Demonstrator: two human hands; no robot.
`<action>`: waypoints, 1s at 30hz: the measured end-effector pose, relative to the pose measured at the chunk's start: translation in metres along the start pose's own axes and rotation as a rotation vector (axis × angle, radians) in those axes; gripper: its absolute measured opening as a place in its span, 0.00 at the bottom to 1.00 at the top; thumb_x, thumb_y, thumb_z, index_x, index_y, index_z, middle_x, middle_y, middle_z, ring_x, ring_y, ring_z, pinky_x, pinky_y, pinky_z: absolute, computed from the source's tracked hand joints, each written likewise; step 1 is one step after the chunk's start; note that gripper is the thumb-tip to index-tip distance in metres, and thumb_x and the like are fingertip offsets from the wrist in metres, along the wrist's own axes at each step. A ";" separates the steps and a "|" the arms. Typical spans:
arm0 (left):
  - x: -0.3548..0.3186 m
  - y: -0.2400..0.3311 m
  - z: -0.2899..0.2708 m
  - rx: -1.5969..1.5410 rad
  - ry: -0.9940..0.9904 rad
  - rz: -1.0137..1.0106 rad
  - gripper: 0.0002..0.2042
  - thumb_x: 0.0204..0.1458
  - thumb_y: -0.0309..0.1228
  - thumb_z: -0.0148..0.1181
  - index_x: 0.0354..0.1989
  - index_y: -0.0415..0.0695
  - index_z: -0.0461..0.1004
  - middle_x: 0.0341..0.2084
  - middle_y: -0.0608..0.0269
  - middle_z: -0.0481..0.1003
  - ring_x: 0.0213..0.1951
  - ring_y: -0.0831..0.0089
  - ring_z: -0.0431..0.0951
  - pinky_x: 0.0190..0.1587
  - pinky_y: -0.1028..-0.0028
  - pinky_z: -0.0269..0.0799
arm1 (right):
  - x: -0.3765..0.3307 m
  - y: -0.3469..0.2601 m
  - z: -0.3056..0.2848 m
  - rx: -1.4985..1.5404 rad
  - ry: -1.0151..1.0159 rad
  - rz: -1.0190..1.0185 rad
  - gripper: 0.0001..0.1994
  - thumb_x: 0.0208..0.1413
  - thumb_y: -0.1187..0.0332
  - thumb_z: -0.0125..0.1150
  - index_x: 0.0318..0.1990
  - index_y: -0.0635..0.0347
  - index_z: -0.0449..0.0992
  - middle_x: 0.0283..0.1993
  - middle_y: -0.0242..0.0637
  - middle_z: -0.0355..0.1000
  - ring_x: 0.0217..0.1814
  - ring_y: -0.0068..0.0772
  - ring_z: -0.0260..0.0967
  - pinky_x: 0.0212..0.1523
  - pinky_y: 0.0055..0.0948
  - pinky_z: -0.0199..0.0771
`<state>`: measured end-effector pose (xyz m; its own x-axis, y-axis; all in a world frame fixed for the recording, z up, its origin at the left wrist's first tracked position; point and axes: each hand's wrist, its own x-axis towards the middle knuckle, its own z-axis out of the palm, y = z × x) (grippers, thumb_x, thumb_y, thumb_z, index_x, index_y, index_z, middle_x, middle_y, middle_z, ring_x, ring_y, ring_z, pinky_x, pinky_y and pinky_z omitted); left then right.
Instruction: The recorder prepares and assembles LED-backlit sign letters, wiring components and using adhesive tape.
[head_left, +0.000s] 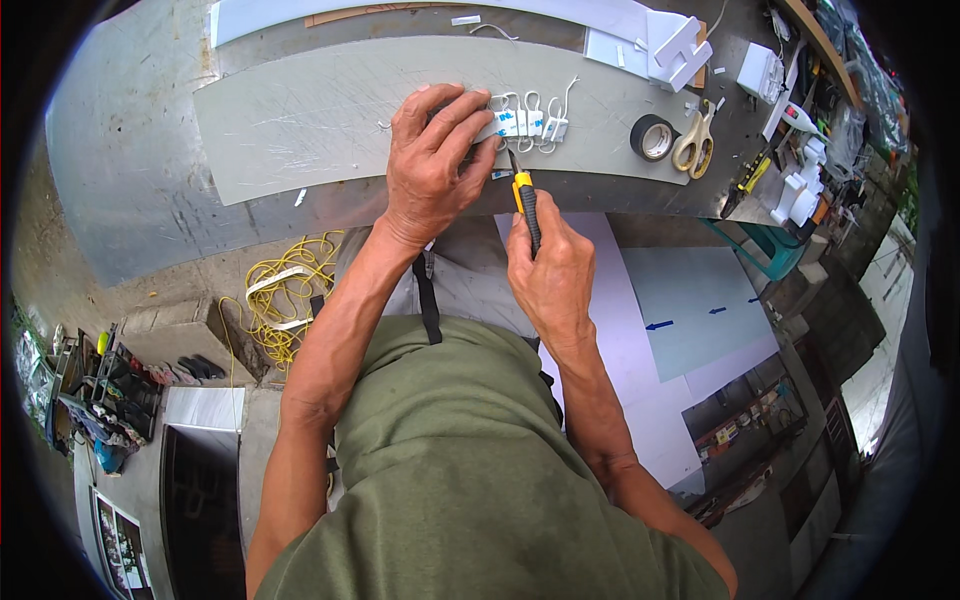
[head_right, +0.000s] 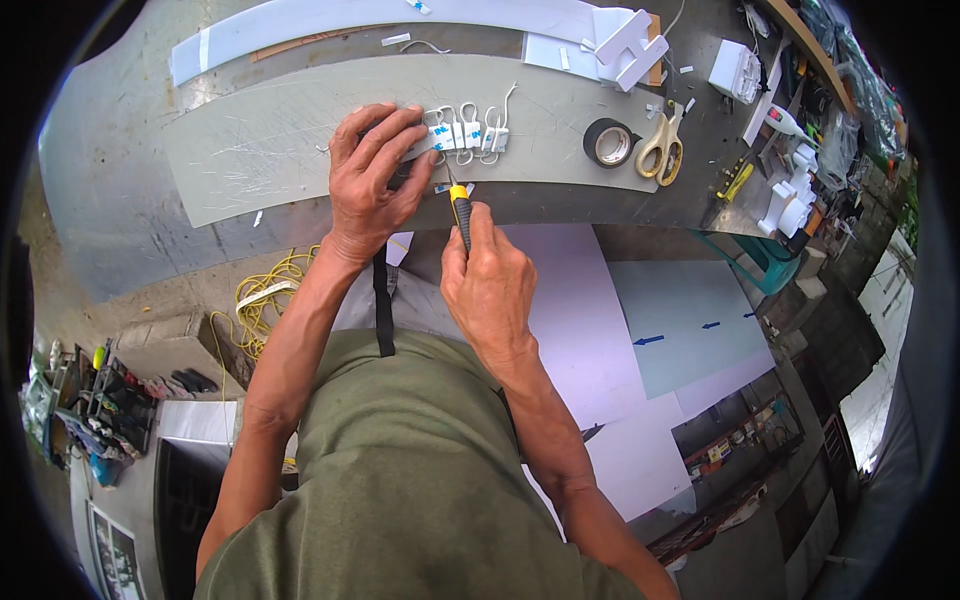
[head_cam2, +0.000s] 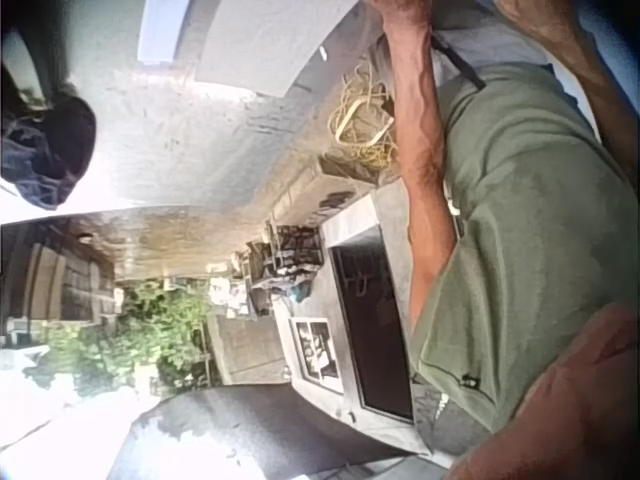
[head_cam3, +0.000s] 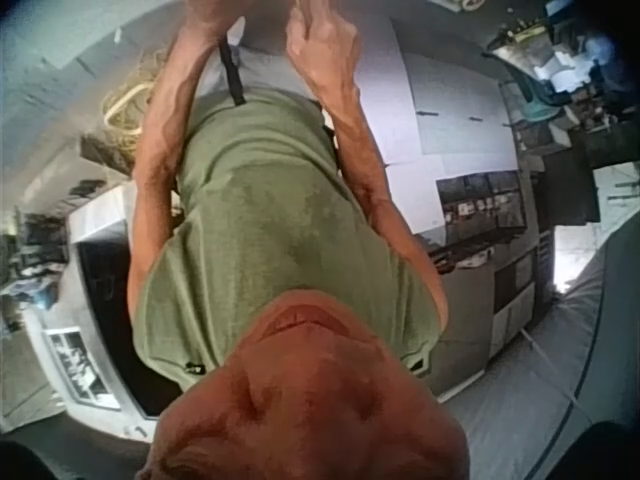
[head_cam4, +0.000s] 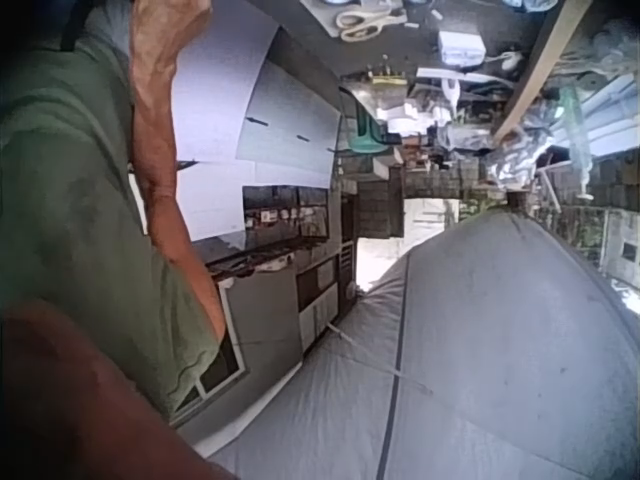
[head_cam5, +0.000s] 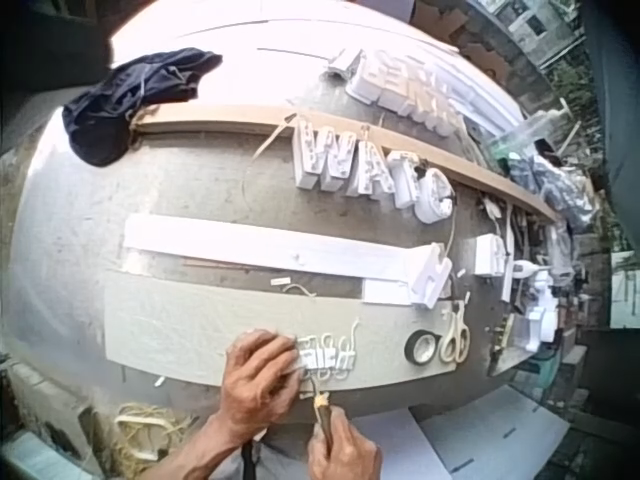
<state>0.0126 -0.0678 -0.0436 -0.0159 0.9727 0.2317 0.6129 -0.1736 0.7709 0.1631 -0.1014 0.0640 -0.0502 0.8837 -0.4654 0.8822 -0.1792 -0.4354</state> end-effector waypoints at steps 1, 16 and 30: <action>0.000 -0.001 -0.001 0.005 -0.001 0.002 0.17 0.44 0.24 0.76 0.46 0.44 0.83 0.53 0.66 0.82 0.60 0.61 0.76 0.65 0.61 0.66 | 0.000 -0.001 -0.002 0.000 -0.001 0.000 0.14 0.61 0.75 0.64 0.52 0.70 0.72 0.33 0.53 0.79 0.30 0.57 0.80 0.27 0.46 0.77; 0.000 -0.004 -0.006 -0.058 -0.033 0.010 0.18 0.45 0.23 0.74 0.48 0.44 0.83 0.55 0.63 0.81 0.61 0.61 0.75 0.69 0.56 0.65 | 0.026 0.001 0.009 0.114 0.103 -0.100 0.16 0.62 0.75 0.64 0.54 0.71 0.71 0.33 0.55 0.79 0.30 0.56 0.80 0.28 0.46 0.77; -0.001 -0.005 -0.005 -0.055 -0.031 -0.003 0.18 0.45 0.23 0.75 0.47 0.44 0.82 0.55 0.64 0.81 0.61 0.61 0.75 0.68 0.57 0.65 | 0.028 0.001 0.011 0.108 0.112 -0.106 0.16 0.61 0.76 0.64 0.54 0.72 0.71 0.31 0.55 0.78 0.28 0.56 0.80 0.27 0.46 0.77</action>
<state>0.0061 -0.0691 -0.0448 0.0072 0.9773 0.2116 0.5685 -0.1781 0.8032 0.1576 -0.0813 0.0416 -0.0826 0.9417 -0.3261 0.8189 -0.1223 -0.5608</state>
